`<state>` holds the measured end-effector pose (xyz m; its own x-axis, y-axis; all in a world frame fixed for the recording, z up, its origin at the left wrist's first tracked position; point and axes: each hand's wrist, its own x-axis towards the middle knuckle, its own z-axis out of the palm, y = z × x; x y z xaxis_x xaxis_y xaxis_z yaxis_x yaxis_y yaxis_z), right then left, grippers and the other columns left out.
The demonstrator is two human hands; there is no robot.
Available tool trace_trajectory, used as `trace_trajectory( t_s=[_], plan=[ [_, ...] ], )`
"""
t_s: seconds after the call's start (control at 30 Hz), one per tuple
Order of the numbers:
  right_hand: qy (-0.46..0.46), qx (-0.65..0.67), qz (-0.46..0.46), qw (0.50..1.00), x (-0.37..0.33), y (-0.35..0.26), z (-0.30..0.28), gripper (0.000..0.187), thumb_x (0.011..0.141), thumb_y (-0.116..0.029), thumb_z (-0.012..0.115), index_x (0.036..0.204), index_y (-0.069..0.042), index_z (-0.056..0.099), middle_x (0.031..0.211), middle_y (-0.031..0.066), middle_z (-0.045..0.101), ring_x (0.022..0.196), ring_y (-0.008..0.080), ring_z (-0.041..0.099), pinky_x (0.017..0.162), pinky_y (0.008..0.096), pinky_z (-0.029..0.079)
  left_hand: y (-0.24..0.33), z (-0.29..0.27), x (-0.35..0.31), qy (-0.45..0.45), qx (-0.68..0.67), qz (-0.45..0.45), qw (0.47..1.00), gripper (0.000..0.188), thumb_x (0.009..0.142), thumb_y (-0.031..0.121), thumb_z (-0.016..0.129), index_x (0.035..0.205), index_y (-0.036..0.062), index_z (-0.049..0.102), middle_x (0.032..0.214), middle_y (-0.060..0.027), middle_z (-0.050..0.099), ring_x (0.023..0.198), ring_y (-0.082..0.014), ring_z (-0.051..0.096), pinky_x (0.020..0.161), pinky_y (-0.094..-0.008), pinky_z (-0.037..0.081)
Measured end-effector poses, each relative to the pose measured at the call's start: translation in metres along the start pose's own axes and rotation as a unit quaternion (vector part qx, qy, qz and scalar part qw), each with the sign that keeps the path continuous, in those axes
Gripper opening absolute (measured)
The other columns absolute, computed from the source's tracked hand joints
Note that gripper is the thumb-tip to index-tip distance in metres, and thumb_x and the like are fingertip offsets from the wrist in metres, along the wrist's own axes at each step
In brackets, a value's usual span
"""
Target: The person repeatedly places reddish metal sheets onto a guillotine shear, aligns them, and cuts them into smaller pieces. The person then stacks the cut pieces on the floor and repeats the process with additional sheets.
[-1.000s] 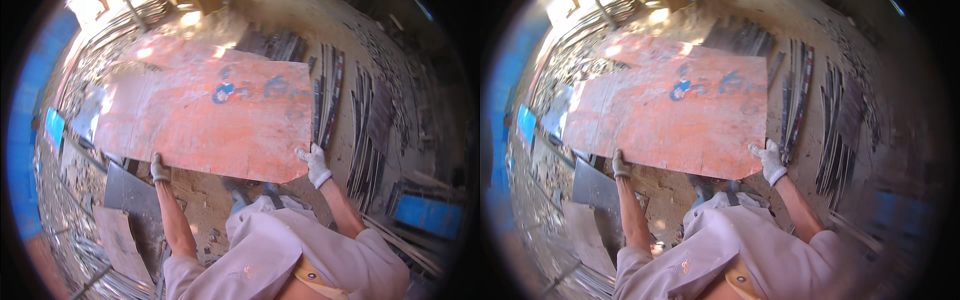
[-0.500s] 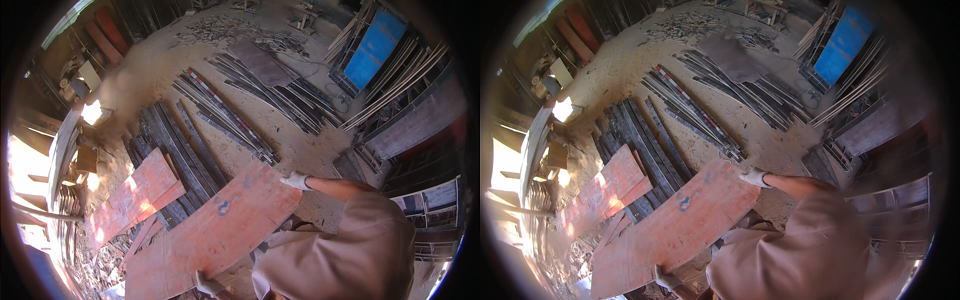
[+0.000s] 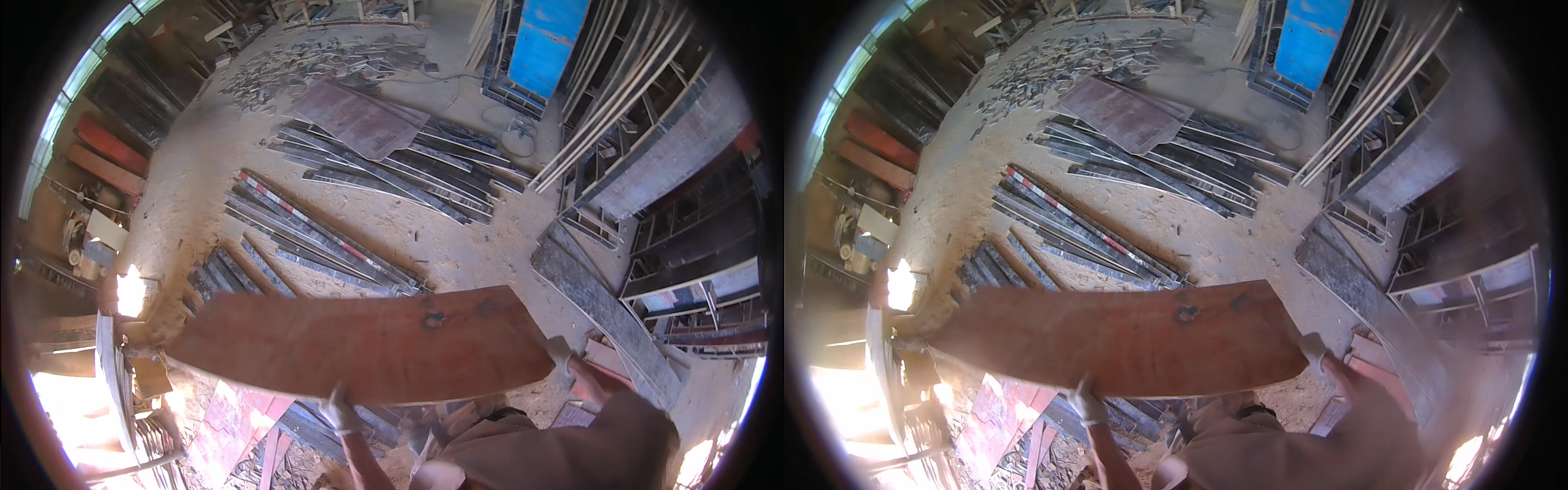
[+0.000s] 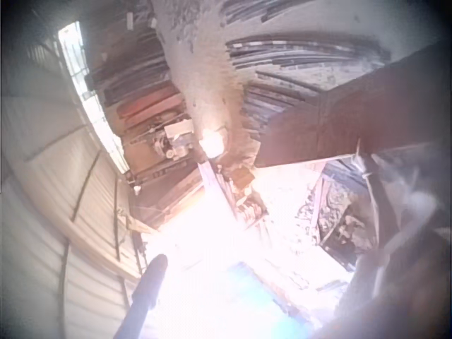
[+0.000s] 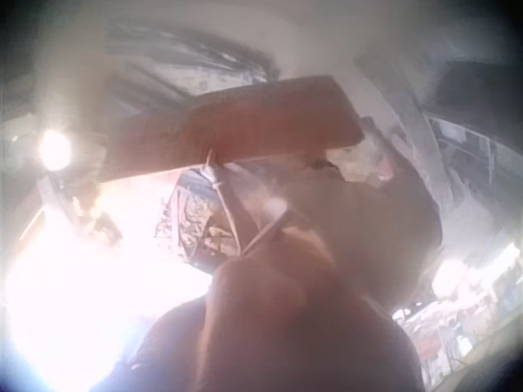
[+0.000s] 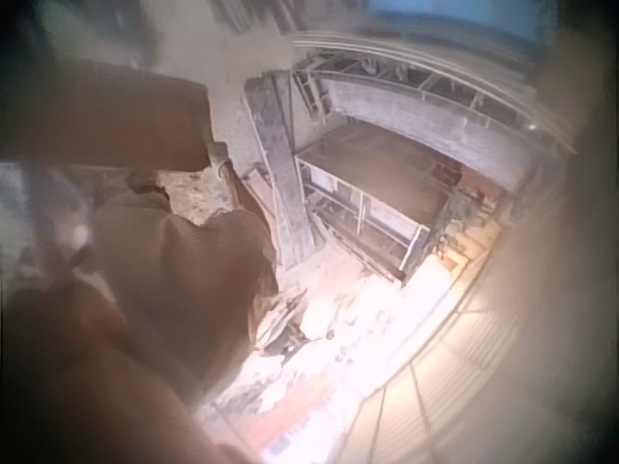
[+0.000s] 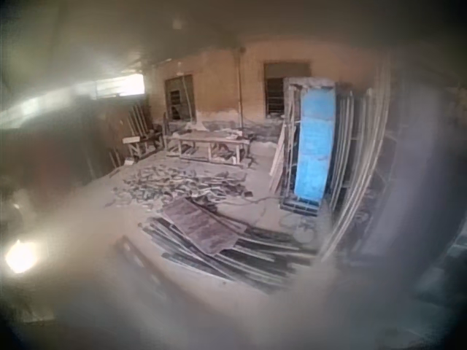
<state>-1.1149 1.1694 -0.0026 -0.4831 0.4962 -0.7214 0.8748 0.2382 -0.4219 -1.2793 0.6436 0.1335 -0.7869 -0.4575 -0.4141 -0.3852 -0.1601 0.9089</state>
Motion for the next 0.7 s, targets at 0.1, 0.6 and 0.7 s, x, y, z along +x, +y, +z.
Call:
trace_trajectory(
  t_s=[0.1, 0.6, 0.7],
  plan=[
    [0.032, 0.11, -0.058, 0.992, 0.023, -0.001, 0.019, 0.062, 0.1, -0.053, 0.064, 0.079, 0.005, 0.074, 0.065, 0.008, 0.066, 0.063, 0.0173, 0.065, 0.054, 0.0407, 0.046, 0.067, 0.071, 0.066, -0.075, -0.054, 0.075, 0.993, 0.02, 0.088, 0.003, 0.069, 0.106, -0.0053, 0.072, 0.094, -0.0018, 0.068, 0.082, -0.0125, 0.064, 0.072, -0.0282, 0.054],
    [-0.143, 0.169, -0.266, 0.938, 0.208, -0.424, 0.121, 0.024, 0.095, 0.003, 0.061, 0.118, -0.006, 0.062, 0.082, 0.0084, 0.068, 0.061, 0.0225, 0.07, 0.054, 0.0369, 0.063, -0.118, -0.063, -0.052, 0.067, -0.098, -0.024, 0.993, 0.056, 0.096, 0.011, 0.073, 0.146, -0.0039, 0.053, 0.119, -0.0171, 0.074, 0.097, -0.0211, 0.074, 0.082, -0.0349, 0.064],
    [-0.205, 0.117, -0.187, 0.954, 0.178, -0.346, 0.219, 0.043, 0.094, 0.007, 0.056, 0.136, -0.002, 0.055, 0.106, 0.0158, 0.068, 0.077, 0.0328, 0.074, 0.062, 0.0494, 0.066, -0.191, -0.175, -0.139, 0.251, -0.144, -0.082, 0.954, 0.056, 0.095, 0.011, 0.074, 0.146, -0.0015, 0.054, 0.117, -0.0145, 0.074, 0.094, -0.0204, 0.074, 0.077, -0.0335, 0.063]
  ],
)
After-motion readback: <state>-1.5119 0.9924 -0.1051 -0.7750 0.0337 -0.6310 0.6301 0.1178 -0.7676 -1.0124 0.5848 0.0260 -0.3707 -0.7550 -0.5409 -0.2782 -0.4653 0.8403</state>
